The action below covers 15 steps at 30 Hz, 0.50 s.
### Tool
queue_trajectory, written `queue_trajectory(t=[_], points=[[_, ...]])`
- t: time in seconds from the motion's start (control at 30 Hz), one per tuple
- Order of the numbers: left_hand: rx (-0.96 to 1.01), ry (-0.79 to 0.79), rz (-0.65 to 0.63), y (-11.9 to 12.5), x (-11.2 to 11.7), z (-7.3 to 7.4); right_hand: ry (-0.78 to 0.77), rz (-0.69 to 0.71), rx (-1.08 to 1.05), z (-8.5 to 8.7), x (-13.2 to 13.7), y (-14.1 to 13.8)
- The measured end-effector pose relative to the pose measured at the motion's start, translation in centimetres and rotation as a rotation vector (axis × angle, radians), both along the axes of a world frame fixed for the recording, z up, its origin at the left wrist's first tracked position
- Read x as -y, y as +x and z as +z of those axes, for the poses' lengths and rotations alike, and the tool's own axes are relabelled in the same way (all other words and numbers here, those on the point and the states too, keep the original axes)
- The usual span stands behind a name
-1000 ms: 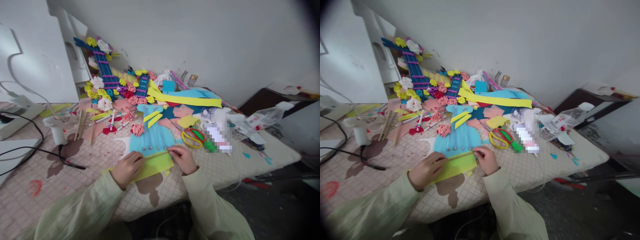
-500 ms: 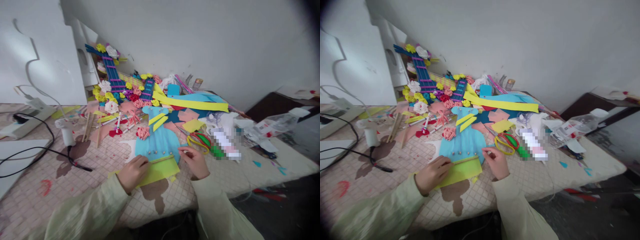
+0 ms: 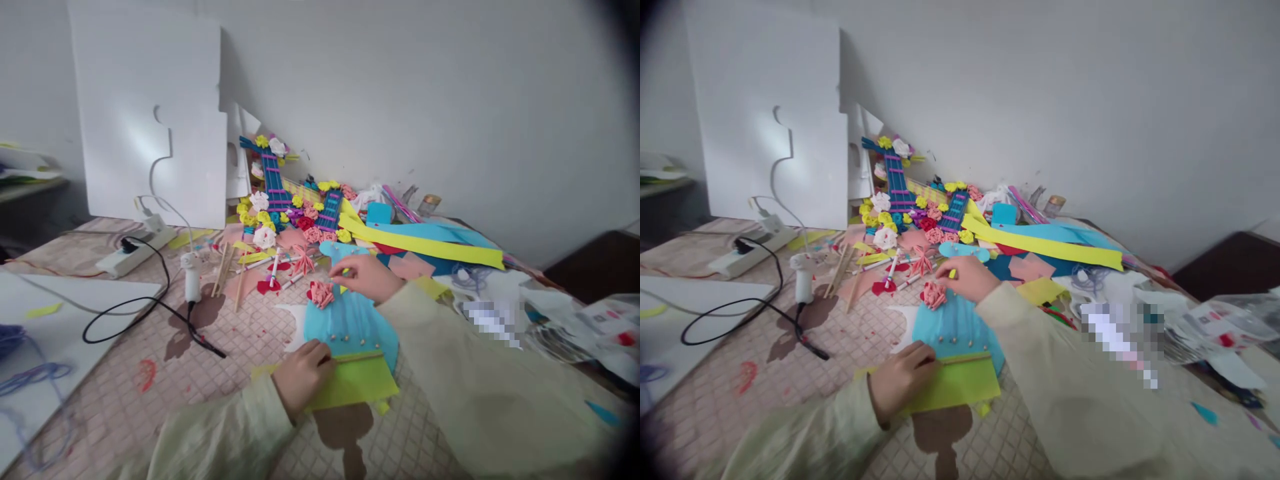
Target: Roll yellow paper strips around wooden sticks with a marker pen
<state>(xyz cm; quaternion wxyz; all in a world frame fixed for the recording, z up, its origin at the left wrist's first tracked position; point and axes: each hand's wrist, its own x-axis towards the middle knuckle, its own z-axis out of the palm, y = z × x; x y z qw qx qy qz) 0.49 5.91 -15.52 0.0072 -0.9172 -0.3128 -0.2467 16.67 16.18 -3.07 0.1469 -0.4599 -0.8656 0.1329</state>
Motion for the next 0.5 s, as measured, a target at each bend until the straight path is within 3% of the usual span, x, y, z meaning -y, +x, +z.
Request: queue_trajectory(t=[0.17,0.27,0.5], points=[[-0.023,0.012,0.018,0.1,0.1,-0.3,-0.053,0.225,0.319,-0.5,-6.1,-5.6],[-0.031,0.015,0.027,0.1,0.1,-0.4,-0.067,0.275,0.487,-1.2,-8.9,-7.7],[-0.032,0.007,0.052,0.1,0.2,-0.4,0.051,0.330,0.624,-3.6,-11.9,-9.6]])
